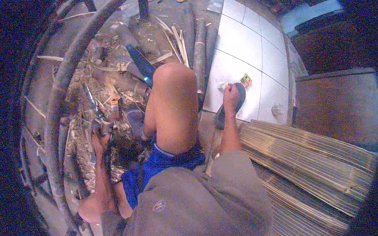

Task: The person sits on the floor and assembles bamboo pieces. They apply glue to the ends of bamboo segments, insert a smaller piece into a larger one, and secure the joint with a rubber band. The person then uses a mallet to tap the joint for a snug fit.

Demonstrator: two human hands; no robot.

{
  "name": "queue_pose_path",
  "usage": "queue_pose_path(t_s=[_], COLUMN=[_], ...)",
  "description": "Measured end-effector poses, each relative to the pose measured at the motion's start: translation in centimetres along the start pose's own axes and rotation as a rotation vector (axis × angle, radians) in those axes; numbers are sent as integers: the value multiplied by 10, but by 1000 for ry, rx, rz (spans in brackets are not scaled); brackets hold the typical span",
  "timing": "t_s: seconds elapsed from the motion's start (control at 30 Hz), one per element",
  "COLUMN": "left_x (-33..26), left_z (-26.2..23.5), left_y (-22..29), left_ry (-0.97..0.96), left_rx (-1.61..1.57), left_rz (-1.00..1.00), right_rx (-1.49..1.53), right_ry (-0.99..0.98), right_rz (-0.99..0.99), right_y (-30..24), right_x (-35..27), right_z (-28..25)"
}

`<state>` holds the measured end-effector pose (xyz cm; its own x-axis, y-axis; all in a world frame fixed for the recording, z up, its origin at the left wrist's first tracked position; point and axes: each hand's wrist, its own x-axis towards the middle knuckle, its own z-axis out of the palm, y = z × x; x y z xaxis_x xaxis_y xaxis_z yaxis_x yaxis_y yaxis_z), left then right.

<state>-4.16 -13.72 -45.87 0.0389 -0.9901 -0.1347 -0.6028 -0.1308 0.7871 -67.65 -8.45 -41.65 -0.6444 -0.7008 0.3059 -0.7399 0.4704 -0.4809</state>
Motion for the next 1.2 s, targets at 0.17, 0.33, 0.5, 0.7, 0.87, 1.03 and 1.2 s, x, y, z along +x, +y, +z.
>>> queue_pose_path(t_s=[0.17, 0.33, 0.5, 0.7, 0.87, 1.03, 1.2], left_x=[3, 0, -3, -7, -4, -1, -4], left_z=[8, 8, 5, 11, 8, 12, 10], left_y=[-36, -24, -13, 4, -39, -45, -35], left_ry=[48, 77, 69, 108, 52, 36, 23], left_rx=[-175, -84, 124, -255, -254, -44, -27], left_rz=[-57, -45, -44, 121, -25, -53, -54], right_rx=[7, -42, -137, -179, -290, -262, -188], right_ry=[-176, -227, -190, -224, -335, -299, -315], right_rz=[61, 19, -60, -99, -46, -75, -1], right_y=[-20, -22, -2, 15, 0, -1, 1], right_x=[31, 35, 40, 45, 46, 44, 47], right_z=[-11, -11, 5, 15, 10, 4, 10])
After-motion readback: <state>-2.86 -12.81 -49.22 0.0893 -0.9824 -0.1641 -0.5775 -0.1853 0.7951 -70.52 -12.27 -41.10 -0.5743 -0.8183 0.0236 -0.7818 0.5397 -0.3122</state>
